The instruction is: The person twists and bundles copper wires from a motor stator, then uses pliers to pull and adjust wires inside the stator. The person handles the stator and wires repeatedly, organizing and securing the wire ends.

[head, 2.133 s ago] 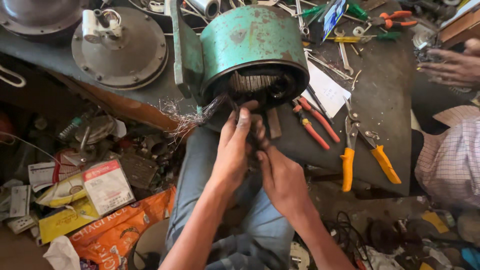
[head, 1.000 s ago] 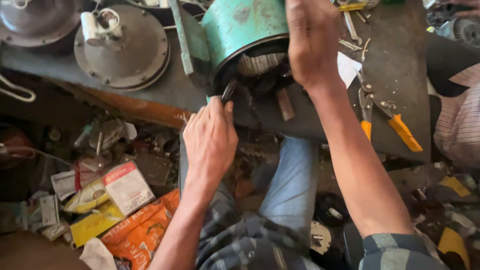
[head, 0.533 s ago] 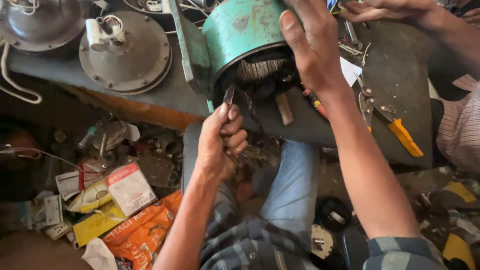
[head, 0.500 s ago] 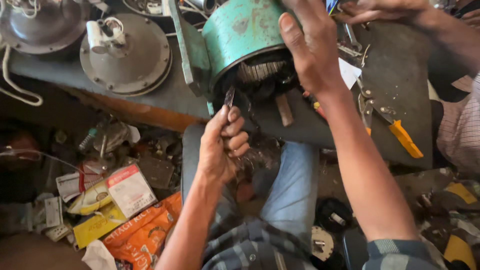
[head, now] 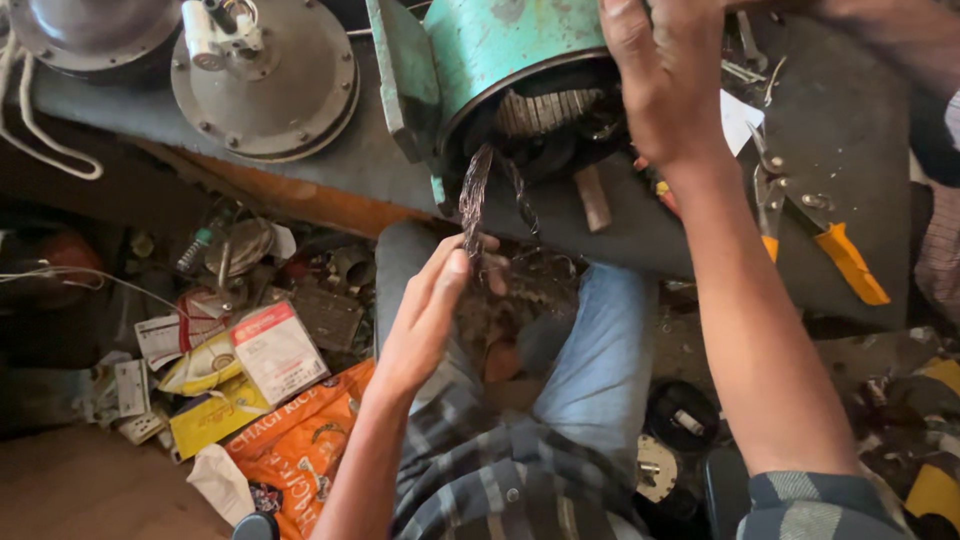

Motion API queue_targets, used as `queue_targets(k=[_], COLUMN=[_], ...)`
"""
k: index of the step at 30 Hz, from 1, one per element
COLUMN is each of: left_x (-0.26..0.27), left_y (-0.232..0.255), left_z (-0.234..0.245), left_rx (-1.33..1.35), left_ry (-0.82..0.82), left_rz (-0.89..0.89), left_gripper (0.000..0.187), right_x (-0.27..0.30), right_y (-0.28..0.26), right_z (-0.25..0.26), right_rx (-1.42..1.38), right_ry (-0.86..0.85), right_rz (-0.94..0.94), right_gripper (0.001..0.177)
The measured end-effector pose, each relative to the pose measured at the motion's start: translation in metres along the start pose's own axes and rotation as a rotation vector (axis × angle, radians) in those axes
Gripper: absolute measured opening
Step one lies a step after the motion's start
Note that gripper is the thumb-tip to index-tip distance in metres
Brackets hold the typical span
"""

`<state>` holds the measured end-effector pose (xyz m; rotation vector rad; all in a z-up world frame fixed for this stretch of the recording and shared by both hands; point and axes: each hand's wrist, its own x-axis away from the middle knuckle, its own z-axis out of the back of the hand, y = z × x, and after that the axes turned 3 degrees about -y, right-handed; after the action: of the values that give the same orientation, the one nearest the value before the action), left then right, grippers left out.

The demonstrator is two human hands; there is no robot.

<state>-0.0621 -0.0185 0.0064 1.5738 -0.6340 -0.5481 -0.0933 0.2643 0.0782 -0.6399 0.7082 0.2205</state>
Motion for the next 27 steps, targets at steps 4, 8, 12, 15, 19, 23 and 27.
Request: queue_targets(k=[4, 8, 12, 15, 19, 23, 27], left_x=[0.003, 0.001, -0.001, 0.001, -0.002, -0.016, -0.054], left_y=[-0.004, -0.009, -0.012, -0.007, 0.011, 0.049, 0.100], left_z=[-0.005, -0.005, 0.002, 0.009, 0.014, 0.026, 0.030], left_rx=[0.145, 0.398, 0.384, 0.213, -0.282, -0.356, -0.522], left_ry=[-0.023, 0.020, 0.022, 0.027, 0.067, 0.491, 0.443], left_rz=[0.057, 0.128, 0.186, 0.130, 0.025, -0.227, -0.479], left_gripper=[0.039, 0.034, 0.030, 0.032, 0.037, 0.038, 0.037], right_x=[0.007, 0.016, 0.029, 0.040, 0.055, 0.071, 0.062], right_y=[-0.001, 0.012, 0.052, 0.080, 0.095, 0.080, 0.059], right_z=[-0.001, -0.001, 0.006, -0.011, -0.029, -0.040, -0.052], right_rx=[-0.033, -0.028, -0.215, -0.629, -0.822, -1.131, -1.324], right_ry=[0.001, -0.003, -0.068, 0.074, 0.260, 0.365, 0.432], right_rz=[-0.144, -0.129, -0.198, -0.268, -0.334, -0.414, -0.707], right_gripper=[0.036, 0.038, 0.039, 0.050, 0.064, 0.066, 0.077])
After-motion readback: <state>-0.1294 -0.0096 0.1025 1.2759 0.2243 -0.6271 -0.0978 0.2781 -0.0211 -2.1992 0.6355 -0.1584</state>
